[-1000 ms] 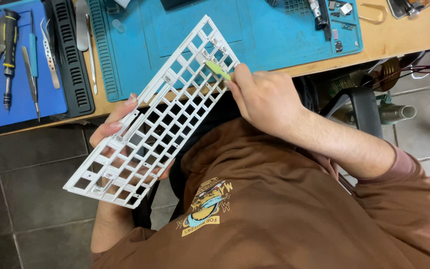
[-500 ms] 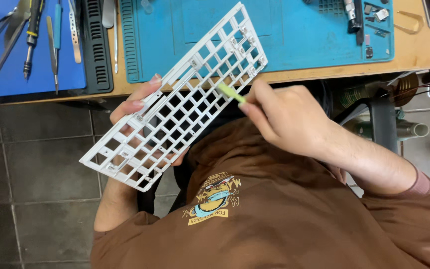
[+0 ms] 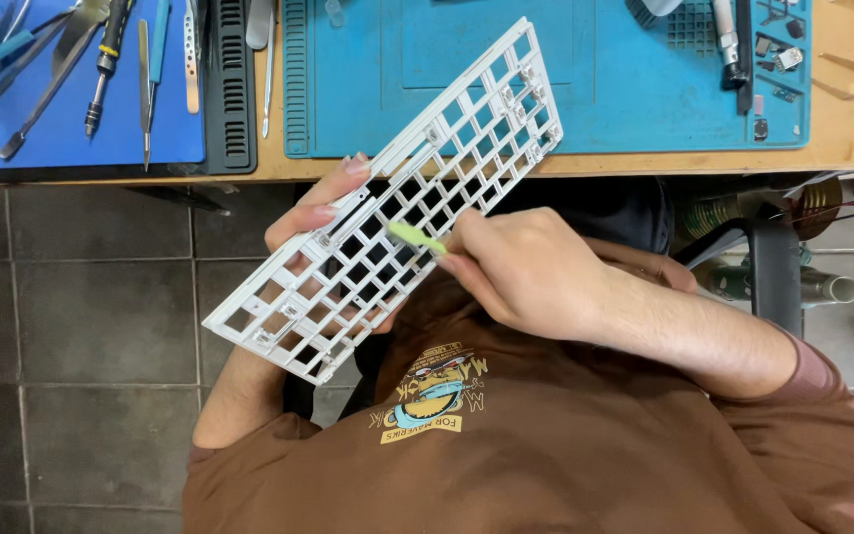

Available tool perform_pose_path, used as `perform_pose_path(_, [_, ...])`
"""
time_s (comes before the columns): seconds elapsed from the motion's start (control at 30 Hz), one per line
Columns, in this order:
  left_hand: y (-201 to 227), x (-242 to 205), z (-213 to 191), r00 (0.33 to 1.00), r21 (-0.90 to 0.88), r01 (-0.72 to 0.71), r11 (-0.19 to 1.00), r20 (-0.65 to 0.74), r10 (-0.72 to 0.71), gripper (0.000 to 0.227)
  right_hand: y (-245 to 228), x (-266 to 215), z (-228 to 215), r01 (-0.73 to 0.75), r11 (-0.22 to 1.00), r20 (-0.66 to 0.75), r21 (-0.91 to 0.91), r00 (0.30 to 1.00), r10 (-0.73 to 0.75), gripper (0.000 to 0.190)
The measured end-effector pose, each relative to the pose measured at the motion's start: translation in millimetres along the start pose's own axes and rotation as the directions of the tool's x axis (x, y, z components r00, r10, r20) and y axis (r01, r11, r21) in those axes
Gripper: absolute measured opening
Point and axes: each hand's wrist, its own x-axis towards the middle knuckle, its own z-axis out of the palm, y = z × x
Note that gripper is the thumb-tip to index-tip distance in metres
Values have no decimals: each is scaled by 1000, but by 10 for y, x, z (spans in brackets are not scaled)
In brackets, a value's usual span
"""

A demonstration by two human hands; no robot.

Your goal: The person cleans a white keyboard case using a green toothbrush to scrub the switch cavities and a handheld air blower to remove debris. The person rotates the case to access different areas and continues scrubbing the interior surfaces.

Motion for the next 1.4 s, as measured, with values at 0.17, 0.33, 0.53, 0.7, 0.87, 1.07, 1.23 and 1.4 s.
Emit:
perform_pose_path(0.17, [40,-7,80,999,-7,-28,1000,-37,27,88,-26,178,-5,-162,958,-149,-235,980,130,29])
perform_pose_path(0.33, [0,-113,156,997,40,-6,999,-78,9,96,-78,146,-49,-155,963,-190,-219,975,113,26])
perform_pose_path(0.53, [-56,-175,76,996,5,47,999,-79,-46,100,-88,138,-112,-154,963,-163,-220,979,119,25])
perform_pose_path(0.7, [-544,-329,-55,997,-133,52,990,-46,-58,99,-347,99,-71,-27,991,-38,-128,999,23,28])
perform_pose_path(0.87, [26,-135,173,999,-103,11,995,-39,-15,103,-250,121,-236,-195,951,-183,-241,971,153,22])
perform_pose_path(1.07, [297,-125,142,991,-77,113,991,80,-107,130,-262,83,-297,-198,958,-143,-209,975,171,22])
perform_pose_path(1.23, [394,200,268,496,-637,682,360,40,-868,79,-396,42,-213,-103,993,-55,-54,993,100,21])
perform_pose_path(1.4, [357,92,244,421,-658,686,311,9,-907,86,-348,39,-185,-5,1000,-27,-10,1000,5,24])
